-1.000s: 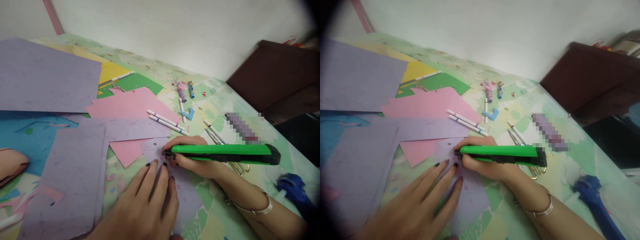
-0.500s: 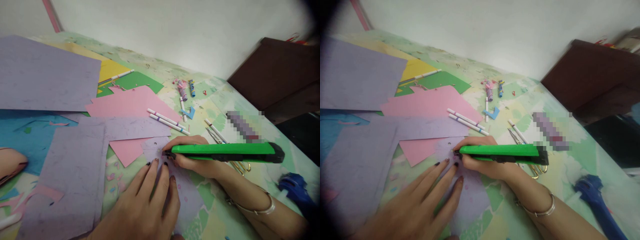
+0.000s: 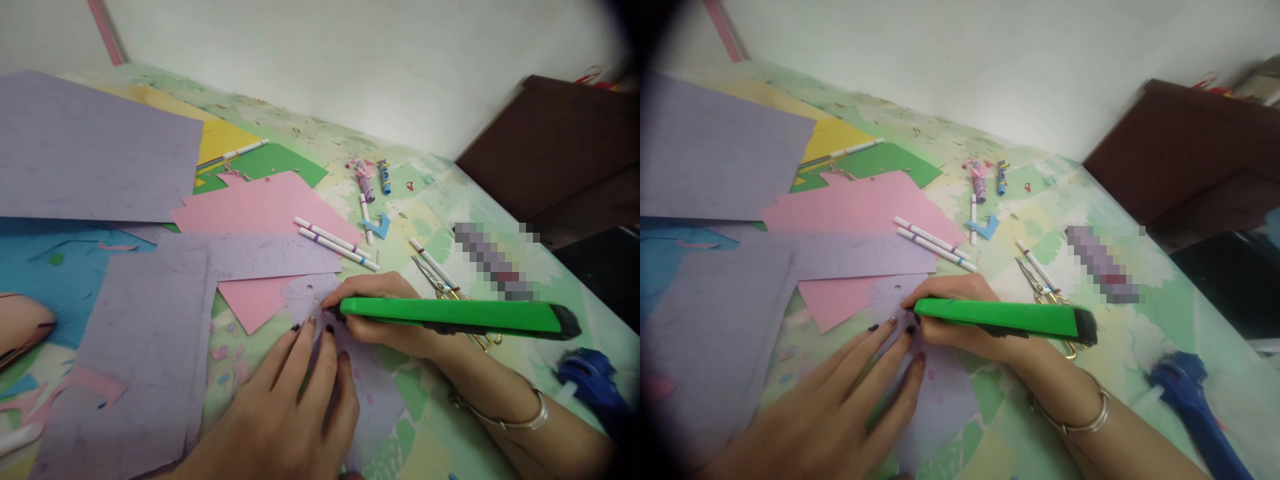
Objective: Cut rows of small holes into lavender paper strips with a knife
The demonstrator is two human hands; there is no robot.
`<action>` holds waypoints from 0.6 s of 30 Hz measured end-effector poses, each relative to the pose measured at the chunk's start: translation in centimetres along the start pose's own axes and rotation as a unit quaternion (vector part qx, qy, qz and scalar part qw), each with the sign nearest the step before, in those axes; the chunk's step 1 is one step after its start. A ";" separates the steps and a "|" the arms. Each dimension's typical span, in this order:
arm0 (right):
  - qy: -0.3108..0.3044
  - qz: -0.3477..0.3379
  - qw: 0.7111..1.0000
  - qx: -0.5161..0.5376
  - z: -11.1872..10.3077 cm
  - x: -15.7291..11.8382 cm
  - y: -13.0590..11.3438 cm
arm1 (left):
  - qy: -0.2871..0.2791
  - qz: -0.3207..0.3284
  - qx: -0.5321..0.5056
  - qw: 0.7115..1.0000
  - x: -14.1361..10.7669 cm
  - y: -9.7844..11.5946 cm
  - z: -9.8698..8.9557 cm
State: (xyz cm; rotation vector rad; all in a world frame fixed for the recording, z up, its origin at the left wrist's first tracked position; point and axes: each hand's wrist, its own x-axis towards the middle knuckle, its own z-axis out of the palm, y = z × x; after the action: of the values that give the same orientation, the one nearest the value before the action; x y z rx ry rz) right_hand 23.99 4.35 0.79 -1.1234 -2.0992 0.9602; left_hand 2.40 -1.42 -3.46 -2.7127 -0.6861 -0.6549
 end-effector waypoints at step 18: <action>0.015 -0.012 1.000 -0.010 0.0 0.2 0.0 | 0.013 -0.010 0.012 1.000 -0.1 0.2 0.1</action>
State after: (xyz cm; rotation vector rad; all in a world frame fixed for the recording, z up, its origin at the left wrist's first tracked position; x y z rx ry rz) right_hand 23.94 4.51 0.84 -1.1130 -2.0968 0.9082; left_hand 2.50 -1.58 -3.63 -2.6747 -0.7107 -0.6807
